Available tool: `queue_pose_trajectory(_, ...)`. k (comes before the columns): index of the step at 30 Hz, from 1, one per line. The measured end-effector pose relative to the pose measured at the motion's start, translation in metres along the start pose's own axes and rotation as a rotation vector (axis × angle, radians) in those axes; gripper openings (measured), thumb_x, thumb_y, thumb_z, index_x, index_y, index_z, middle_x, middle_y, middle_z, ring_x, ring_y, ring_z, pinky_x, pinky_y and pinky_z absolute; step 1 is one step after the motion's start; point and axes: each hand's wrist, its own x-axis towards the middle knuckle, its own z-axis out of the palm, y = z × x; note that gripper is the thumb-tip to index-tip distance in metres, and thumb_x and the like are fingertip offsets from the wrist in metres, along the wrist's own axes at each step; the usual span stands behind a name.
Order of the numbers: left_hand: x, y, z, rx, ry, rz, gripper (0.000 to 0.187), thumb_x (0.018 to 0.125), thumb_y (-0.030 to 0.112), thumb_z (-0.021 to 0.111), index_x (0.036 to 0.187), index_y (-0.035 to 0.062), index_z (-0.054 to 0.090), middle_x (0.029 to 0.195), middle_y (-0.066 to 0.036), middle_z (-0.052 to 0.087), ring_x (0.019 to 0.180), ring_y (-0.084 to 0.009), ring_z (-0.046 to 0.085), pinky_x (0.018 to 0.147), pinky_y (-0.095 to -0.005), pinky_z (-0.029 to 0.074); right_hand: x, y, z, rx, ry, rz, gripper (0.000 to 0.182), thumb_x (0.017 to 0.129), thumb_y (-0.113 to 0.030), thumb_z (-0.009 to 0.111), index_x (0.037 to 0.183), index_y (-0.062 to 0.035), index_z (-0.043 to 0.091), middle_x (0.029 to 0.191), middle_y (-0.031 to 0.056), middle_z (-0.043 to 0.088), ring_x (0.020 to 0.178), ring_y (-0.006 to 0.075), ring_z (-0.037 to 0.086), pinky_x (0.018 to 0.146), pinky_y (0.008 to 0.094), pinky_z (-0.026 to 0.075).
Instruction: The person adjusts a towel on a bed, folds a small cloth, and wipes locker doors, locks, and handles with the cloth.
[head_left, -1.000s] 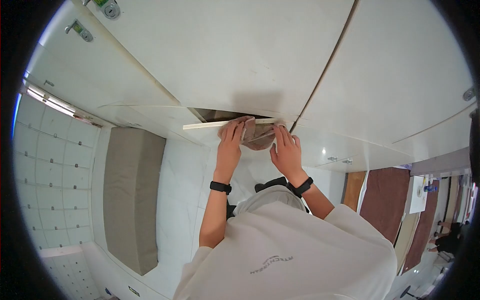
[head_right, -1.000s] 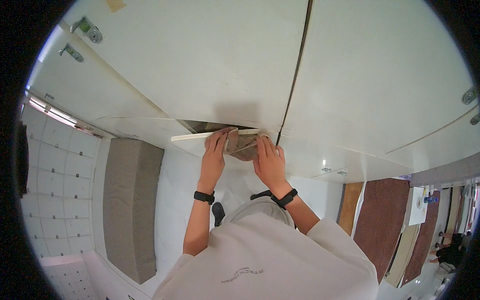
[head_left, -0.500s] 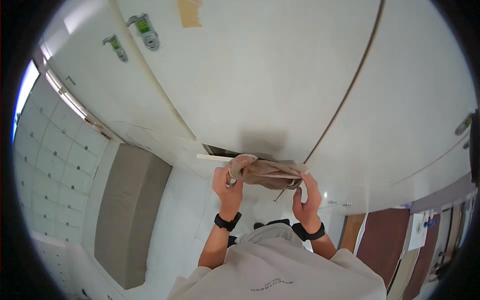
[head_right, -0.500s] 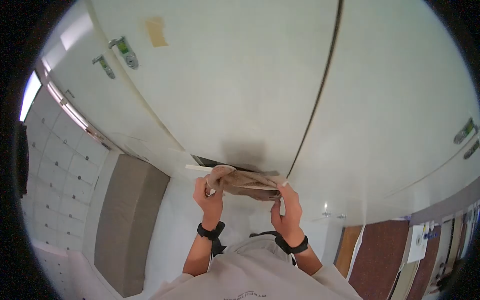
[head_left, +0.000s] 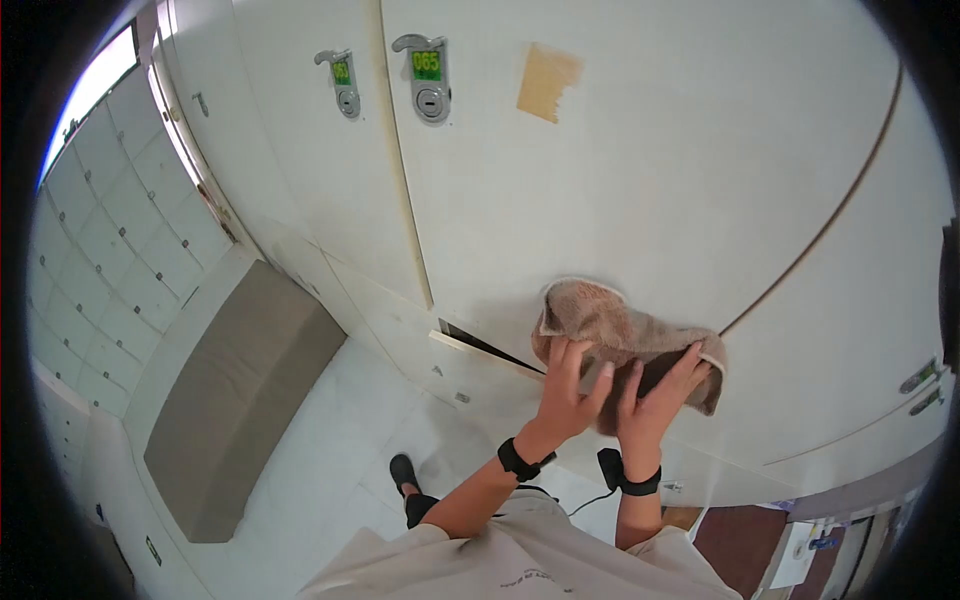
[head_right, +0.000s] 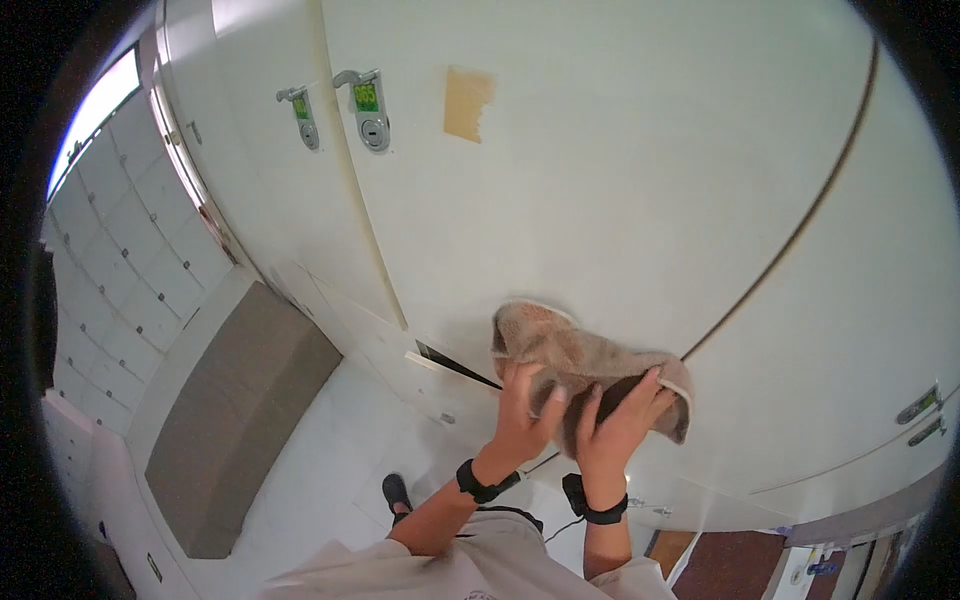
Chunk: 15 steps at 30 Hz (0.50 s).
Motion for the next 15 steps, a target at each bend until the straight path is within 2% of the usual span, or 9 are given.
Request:
queue_pose_trajectory(3,-0.003,-0.027,-0.005,0.26,-0.176,0.115,0.036,0.09,0.019,0.061,0.116,-0.005,0.055,0.112,-0.029,0.054,0.104,-0.0467,0.05,0.092,-0.0535,0.041,-0.007,-0.005,0.024,-0.072,-0.059,-0.013,0.081,0.095,-0.021,0.061,0.153,0.0099,0.013,0.154,0.0376,0.022,0.143,0.0593,0.013,0.117,0.0633,0.007)
queue_pose_trajectory(4,-0.001,-0.035,-0.012,0.311,-0.238,0.127,0.037,0.091,0.022,0.059,0.115,-0.0062,0.056,0.115,-0.029,0.054,0.105,-0.047,0.051,0.093,-0.0541,0.041,-0.009,-0.007,0.034,-0.117,-0.066,-0.021,0.084,0.095,-0.024,0.061,0.153,0.0109,0.011,0.153,0.0382,0.022,0.142,0.059,0.015,0.115,0.0648,0.008)
queue_pose_trajectory(7,0.005,-0.047,-0.025,0.369,-0.233,0.126,0.038,0.091,0.021,0.059,0.117,-0.0074,0.055,0.117,-0.03,0.054,0.107,-0.0484,0.05,0.096,-0.0546,0.041,-0.007,-0.023,0.052,-0.181,-0.005,-0.043,0.081,0.094,-0.029,0.062,0.148,0.0152,0.02,0.141,0.0415,0.036,0.131,0.0593,0.03,0.108,0.0698,0.017)
queue_pose_trajectory(10,0.02,-0.058,-0.049,0.394,-0.23,0.011,0.038,0.09,0.019,0.061,0.117,-0.0074,0.056,0.117,-0.03,0.055,0.108,-0.0497,0.05,0.097,-0.0561,0.04,-0.002,-0.042,0.075,-0.219,-0.082,-0.108,0.079,0.095,-0.031,0.062,0.147,0.0144,0.024,0.137,0.0371,0.044,0.126,0.0574,0.038,0.106,0.0694,0.022)
queue_pose_trajectory(13,0.044,-0.068,-0.081,0.367,-0.03,-0.016,0.04,0.088,0.017,0.062,0.118,-0.0077,0.054,0.117,-0.031,0.054,0.11,-0.0499,0.049,0.099,-0.0579,0.038,0.01,-0.083,0.087,-0.199,-0.174,-0.146,0.075,0.095,-0.031,0.061,0.146,0.013,0.029,0.133,0.0331,0.05,0.12,0.0564,0.044,0.104,0.069,0.026)
queue_pose_trajectory(15,0.051,-0.082,-0.106,0.361,0.085,0.015,0.044,0.087,0.015,0.062,0.123,-0.0086,0.051,0.119,-0.032,0.052,0.112,-0.0502,0.048,0.097,-0.0581,0.038,0.018,-0.1,0.097,-0.127,-0.192,-0.276,0.07,0.095,-0.026,0.061,0.145,0.012,0.031,0.135,0.0323,0.05,0.124,0.0588,0.042,0.105,0.0677,0.028)
